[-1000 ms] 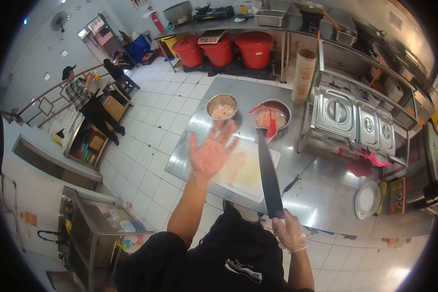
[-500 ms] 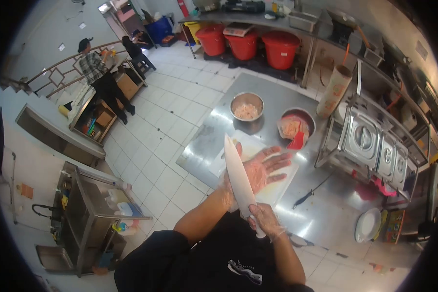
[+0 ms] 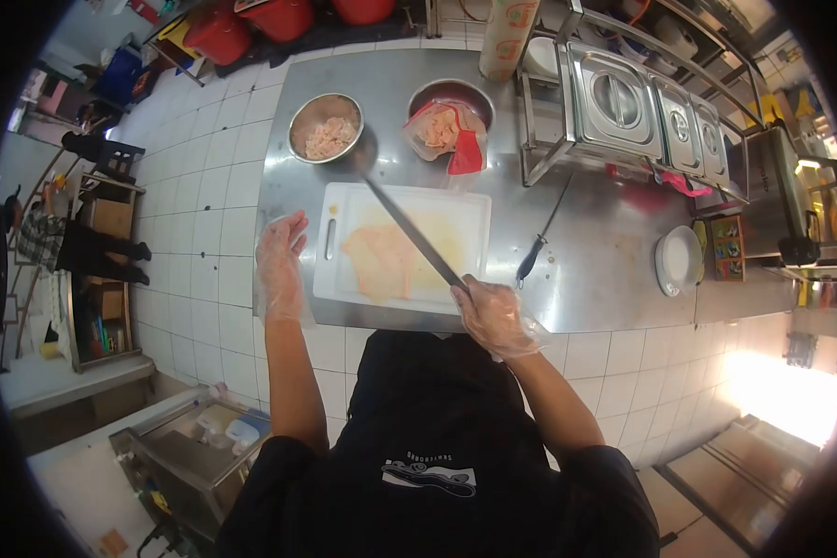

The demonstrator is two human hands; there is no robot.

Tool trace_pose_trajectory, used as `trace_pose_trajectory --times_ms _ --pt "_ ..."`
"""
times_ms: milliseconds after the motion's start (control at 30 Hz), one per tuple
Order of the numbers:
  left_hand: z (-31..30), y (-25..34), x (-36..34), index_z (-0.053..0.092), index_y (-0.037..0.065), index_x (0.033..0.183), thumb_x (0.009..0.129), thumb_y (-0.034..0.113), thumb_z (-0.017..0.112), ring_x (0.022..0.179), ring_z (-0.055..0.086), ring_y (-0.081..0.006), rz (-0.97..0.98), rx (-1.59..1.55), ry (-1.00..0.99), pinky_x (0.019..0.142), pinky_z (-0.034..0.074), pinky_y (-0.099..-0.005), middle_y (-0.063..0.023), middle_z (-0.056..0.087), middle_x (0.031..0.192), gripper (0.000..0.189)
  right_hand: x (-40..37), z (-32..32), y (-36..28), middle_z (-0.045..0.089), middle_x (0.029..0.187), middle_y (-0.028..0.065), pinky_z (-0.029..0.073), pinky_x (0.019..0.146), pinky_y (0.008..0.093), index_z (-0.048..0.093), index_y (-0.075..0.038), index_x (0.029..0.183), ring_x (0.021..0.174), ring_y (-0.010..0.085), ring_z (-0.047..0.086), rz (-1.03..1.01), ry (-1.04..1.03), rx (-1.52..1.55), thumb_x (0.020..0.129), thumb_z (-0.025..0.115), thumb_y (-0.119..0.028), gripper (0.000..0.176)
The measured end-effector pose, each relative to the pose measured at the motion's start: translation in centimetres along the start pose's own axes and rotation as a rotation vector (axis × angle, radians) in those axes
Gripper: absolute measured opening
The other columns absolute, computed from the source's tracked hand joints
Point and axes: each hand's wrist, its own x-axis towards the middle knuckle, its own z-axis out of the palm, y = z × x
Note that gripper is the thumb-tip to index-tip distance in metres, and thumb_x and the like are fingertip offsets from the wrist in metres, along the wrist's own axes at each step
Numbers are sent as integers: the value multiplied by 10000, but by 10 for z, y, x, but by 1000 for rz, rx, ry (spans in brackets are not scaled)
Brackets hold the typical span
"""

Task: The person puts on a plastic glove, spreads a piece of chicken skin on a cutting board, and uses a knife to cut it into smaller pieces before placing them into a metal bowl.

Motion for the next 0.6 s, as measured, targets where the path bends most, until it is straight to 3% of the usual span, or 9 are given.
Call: trace_pose_trajectory --times_ms 67,167,200,300,400,500,600 --pt "-4 -9 8 688 59 1214 1046 317 652 1246 628 -208 -7 51 14 1099 429 -392 -102 698 1313 310 -2 30 19 652 645 129 528 603 488 608 -96 975 622 351 681 35 -70 -274 1058 601 -253 178" --pt "-5 -10 23 709 52 1152 1031 301 684 1151 665 -185 5 57 39 1034 457 -363 -99 730 1255 278 -3 53 19 659 647 127 537 659 497 613 -106 994 658 349 696 82 -152 -361 1071 565 -274 191" --pt "-5 -9 29 720 51 1118 1023 291 699 1108 682 -175 12 47 50 1007 467 -354 -99 745 1229 260 5 50 5 687 695 131 539 695 496 602 -93 1017 692 352 712 123 -232 -367 1072 543 -256 182" --pt "-15 -21 51 720 46 1083 1000 242 736 1080 673 -169 65 -2 -38 997 471 -334 -114 742 1237 214 21 71 -5 709 751 149 542 699 501 592 -66 1033 707 368 720 36 -175 -388 1042 537 -188 135" --pt "-8 -11 57 738 39 1013 1014 268 716 1145 647 -188 70 128 -126 1075 448 -347 -116 727 1250 230 46 77 -27 727 800 165 545 708 511 588 -39 1056 731 370 733 75 -184 -373 993 539 -123 115" --pt "1 -28 67 729 27 1036 990 160 733 1114 650 -186 154 64 -233 1038 476 -349 -126 732 1237 141 54 90 -31 733 805 175 547 707 509 594 -33 1072 743 360 742 83 -202 -357 953 558 -88 136" --pt "18 -24 64 714 6 1051 988 181 738 1048 661 -180 125 131 -261 965 518 -366 -115 741 1190 187 56 93 -34 735 806 177 550 691 497 595 -27 1075 736 347 746 103 -226 -371 950 564 -90 144"
